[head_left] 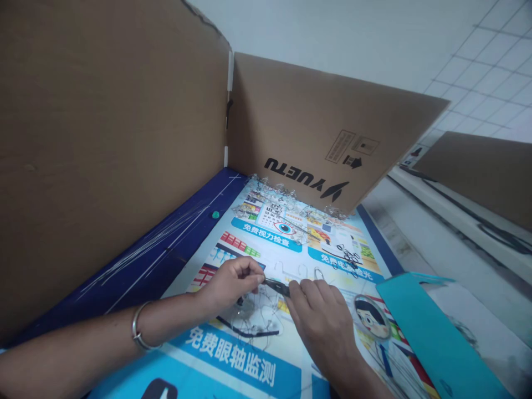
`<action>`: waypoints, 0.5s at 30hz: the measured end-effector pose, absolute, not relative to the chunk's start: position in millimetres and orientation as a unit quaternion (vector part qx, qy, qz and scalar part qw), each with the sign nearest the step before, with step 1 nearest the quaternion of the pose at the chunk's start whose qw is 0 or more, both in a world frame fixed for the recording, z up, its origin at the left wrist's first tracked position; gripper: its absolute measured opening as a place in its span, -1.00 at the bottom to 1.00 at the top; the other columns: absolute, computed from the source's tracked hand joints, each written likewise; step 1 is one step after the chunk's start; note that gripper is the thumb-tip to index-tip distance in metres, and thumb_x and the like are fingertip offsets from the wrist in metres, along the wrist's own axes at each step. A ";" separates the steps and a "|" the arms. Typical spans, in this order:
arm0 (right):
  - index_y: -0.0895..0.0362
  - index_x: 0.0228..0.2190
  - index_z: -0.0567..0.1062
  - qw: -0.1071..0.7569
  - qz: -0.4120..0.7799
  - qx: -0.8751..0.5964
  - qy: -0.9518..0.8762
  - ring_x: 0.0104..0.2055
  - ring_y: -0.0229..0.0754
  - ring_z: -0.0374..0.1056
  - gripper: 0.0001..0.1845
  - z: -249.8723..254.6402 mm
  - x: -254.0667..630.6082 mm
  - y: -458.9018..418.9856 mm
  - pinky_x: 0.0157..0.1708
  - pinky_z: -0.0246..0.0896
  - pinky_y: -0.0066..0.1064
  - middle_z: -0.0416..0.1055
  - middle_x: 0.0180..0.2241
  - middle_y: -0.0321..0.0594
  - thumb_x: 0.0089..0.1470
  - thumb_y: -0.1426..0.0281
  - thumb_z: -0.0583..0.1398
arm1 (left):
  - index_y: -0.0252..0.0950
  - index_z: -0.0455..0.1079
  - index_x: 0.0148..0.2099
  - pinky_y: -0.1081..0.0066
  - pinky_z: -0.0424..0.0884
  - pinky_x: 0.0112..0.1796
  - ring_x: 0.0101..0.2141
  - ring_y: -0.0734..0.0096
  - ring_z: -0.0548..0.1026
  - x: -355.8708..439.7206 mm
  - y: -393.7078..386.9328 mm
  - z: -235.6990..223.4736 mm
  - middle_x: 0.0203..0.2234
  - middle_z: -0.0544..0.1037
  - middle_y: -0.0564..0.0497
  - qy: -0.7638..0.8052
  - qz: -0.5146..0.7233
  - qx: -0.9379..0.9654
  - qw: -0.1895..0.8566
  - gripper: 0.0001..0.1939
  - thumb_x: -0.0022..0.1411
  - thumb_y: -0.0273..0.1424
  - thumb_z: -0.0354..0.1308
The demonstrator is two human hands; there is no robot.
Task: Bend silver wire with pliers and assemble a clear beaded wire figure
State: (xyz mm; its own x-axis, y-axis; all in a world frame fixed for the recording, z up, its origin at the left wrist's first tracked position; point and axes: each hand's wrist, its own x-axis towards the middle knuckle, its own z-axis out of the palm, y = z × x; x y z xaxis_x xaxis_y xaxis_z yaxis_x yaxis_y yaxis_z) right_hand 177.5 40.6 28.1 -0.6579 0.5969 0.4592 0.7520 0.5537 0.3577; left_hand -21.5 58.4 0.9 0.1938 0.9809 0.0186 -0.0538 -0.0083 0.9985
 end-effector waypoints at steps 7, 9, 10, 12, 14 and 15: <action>0.14 -0.33 0.43 0.187 -0.202 -0.414 -0.868 -0.38 -0.13 0.17 -0.84 24.8 179.5 46.3 -0.36 -0.02 -0.28 0.32 -0.46 -0.18 0.13 0.36 0.08 | -0.33 0.32 -0.43 0.51 0.19 -0.50 -0.59 0.56 0.31 -21.1 60.5 -4.3 -0.65 0.37 0.14 0.413 0.492 0.453 0.619 -0.82 0.01 -0.34 0.23; 0.14 -0.34 0.43 0.214 -0.164 -0.422 -0.866 -0.36 -0.12 0.19 -0.84 22.0 181.1 49.5 -0.34 0.00 -0.29 0.33 -0.45 -0.18 0.14 0.34 0.09 | -0.33 0.32 -0.42 0.52 0.18 -0.50 -0.58 0.58 0.31 -21.7 60.8 -3.5 -0.62 0.40 0.12 0.408 0.496 0.421 0.640 -0.80 -0.01 -0.34 0.26; 0.13 -0.34 0.42 0.228 -0.141 -0.426 -0.864 -0.34 -0.11 0.20 -0.84 20.1 182.0 51.3 -0.32 0.02 -0.29 0.34 -0.44 -0.18 0.14 0.33 0.09 | -0.34 0.31 -0.42 0.53 0.18 -0.50 -0.58 0.59 0.31 -22.0 60.8 -2.6 -0.59 0.42 0.11 0.402 0.501 0.404 0.651 -0.79 -0.01 -0.34 0.26; 0.13 -0.34 0.41 0.262 -0.090 -0.434 -0.857 -0.31 -0.11 0.22 -0.84 15.8 183.6 54.9 -0.28 0.05 -0.28 0.35 -0.41 -0.17 0.13 0.32 0.09 | -0.35 0.30 -0.41 0.55 0.17 -0.50 -0.57 0.62 0.32 -22.5 60.6 0.1 -0.53 0.45 0.09 0.382 0.515 0.370 0.672 -0.78 -0.02 -0.35 0.28; 0.13 -0.32 0.40 0.292 -0.034 -0.445 -0.846 -0.29 -0.12 0.24 -0.84 11.3 184.8 58.0 -0.24 0.08 -0.28 0.36 -0.38 -0.17 0.12 0.29 0.10 | -0.35 0.29 -0.41 0.56 0.17 -0.50 -0.56 0.65 0.32 -22.6 60.0 3.0 -0.51 0.46 0.09 0.359 0.526 0.343 0.690 -0.77 -0.03 -0.36 0.29; 0.12 -0.32 0.39 0.299 -0.005 -0.452 -0.841 -0.28 -0.13 0.24 -0.84 9.3 185.0 59.1 -0.23 0.10 -0.29 0.36 -0.37 -0.18 0.12 0.28 0.11 | -0.35 0.28 -0.40 0.57 0.17 -0.50 -0.56 0.65 0.32 -22.6 59.5 4.2 -0.51 0.46 0.09 0.348 0.531 0.334 0.697 -0.76 -0.03 -0.37 0.29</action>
